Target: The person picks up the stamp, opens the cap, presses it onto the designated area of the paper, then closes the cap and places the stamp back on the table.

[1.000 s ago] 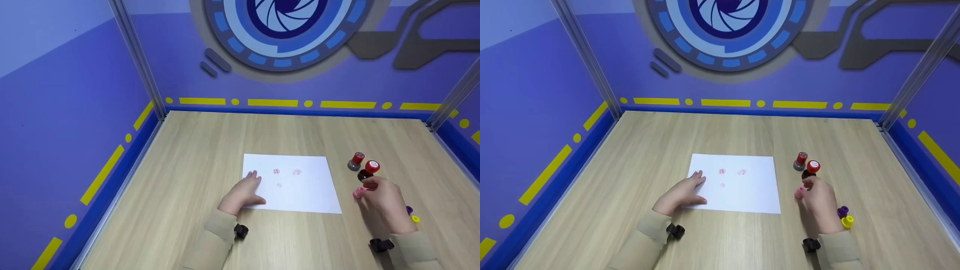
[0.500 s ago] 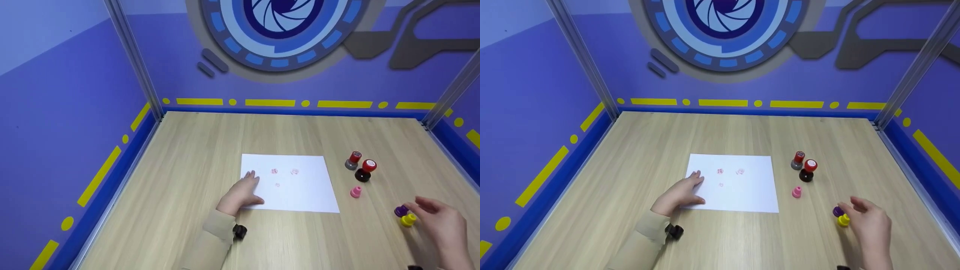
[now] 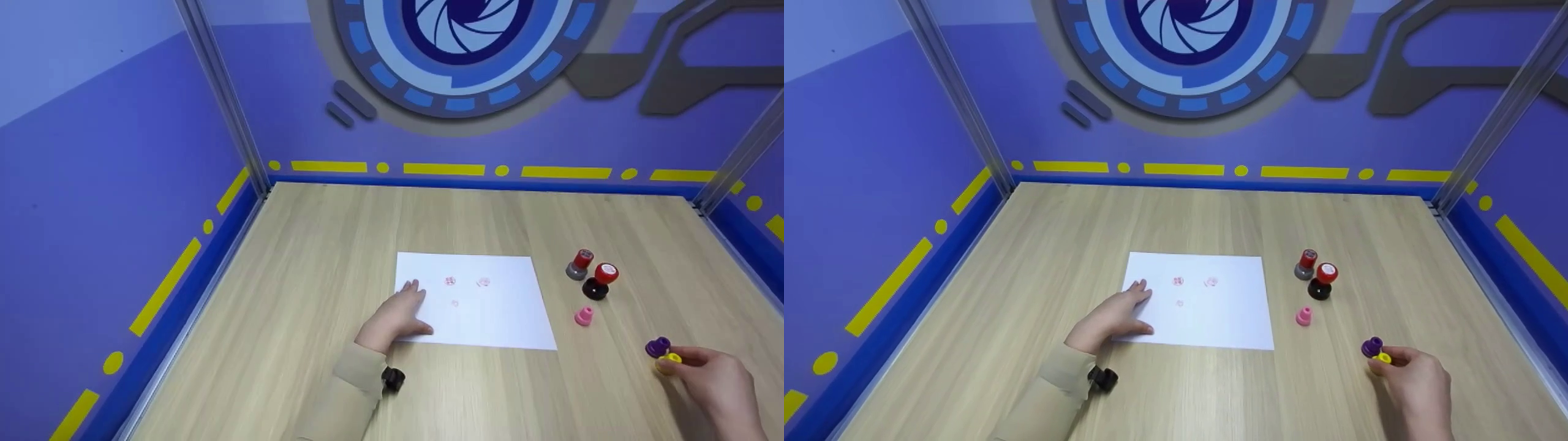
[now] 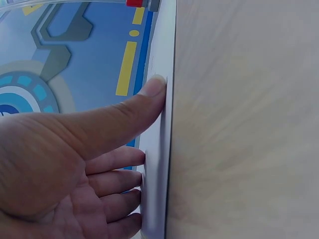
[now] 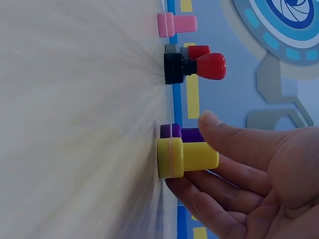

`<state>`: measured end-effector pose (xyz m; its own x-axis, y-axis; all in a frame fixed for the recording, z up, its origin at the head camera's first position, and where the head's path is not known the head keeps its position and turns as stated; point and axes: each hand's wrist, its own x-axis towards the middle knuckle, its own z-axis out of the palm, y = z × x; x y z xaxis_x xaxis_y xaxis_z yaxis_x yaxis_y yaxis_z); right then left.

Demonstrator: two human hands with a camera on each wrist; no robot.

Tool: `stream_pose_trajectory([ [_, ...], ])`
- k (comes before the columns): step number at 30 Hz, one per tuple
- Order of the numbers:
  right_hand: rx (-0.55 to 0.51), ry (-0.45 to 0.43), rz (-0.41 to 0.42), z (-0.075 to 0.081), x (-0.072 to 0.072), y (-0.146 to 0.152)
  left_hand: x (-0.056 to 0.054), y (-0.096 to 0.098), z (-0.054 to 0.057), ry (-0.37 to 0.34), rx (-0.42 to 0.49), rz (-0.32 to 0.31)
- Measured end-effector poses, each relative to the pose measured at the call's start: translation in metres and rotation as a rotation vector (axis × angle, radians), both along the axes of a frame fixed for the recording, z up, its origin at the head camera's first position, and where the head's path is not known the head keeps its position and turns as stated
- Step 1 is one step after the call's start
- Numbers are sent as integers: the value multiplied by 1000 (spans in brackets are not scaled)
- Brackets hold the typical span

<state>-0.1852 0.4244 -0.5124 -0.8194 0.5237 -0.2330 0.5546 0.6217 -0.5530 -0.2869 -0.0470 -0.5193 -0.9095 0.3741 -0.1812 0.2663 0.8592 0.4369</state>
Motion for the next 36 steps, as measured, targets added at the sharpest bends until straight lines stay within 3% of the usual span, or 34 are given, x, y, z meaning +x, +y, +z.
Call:
stream_pose_trajectory([
  [6, 26, 9, -24, 4, 2, 6, -1, 0, -2, 9, -9, -8],
  [14, 29, 102, -96, 28, 2, 3, -1, -1, -2, 19, -6, -13],
  [18, 65, 150, -91, 37, -3, -3, -1, -1, -2, 14, 9, -13],
  [30, 175, 369, 66, 44, -21, -33, -1, -1, -1, -12, 17, 1],
  [36, 146, 446, 161, 45, -32, -57, -1, -1, 0, -3, 5, -14],
])
